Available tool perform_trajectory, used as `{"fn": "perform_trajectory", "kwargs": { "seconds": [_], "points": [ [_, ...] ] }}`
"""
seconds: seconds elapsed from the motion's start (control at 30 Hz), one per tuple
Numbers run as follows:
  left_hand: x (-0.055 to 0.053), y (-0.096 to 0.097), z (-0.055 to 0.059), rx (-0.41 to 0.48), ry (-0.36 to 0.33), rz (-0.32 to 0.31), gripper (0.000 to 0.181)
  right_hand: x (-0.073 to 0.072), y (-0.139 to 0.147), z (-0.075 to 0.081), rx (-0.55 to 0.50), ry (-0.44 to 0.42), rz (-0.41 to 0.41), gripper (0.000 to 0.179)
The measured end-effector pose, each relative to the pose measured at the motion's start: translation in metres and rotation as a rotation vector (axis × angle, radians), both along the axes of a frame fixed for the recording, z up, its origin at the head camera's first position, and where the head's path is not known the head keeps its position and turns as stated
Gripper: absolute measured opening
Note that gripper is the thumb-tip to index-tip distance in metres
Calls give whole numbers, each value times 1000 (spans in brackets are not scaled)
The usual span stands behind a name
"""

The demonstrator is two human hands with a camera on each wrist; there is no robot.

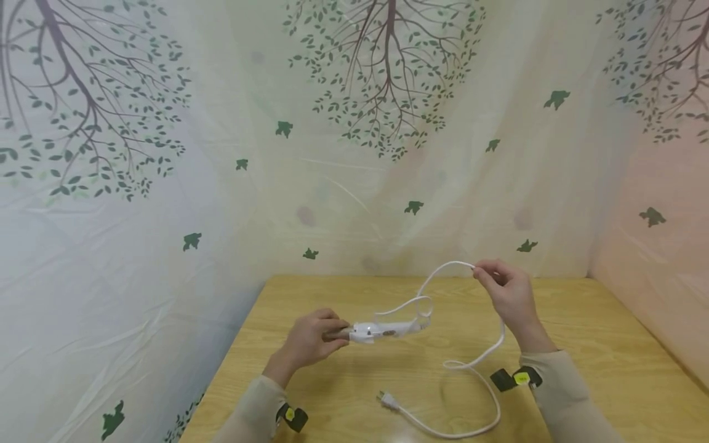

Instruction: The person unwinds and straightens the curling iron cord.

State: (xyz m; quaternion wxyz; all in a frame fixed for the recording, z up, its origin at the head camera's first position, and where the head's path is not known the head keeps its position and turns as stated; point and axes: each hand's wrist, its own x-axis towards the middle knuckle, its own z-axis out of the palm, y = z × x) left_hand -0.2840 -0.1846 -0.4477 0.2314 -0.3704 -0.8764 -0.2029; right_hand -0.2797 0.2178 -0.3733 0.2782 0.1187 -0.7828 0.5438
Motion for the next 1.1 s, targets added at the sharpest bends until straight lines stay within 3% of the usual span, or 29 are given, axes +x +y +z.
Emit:
{"fn": "perform_trajectory", "kwargs": {
  "seconds": [0.3,0.57,0.73,0.93,1.1],
  "points": [
    [0,-2,1,84,-36,-155,27,-15,9,-20,36,-118,-135,28],
    [-1,-4,0,162,-14,-218,29,-21,16,-39,178,-276,-165,29],
    [-1,-2,2,210,-41,-252,28,-24,16,-49,306,-352,-89,30],
    [-1,-1,3,246,-94,-256,26,-22,13,-60,523,-425,134,17],
    [0,0,3,236,-66,-215,27,-19,5,-64,599,-379,216,14]
  ]
}}
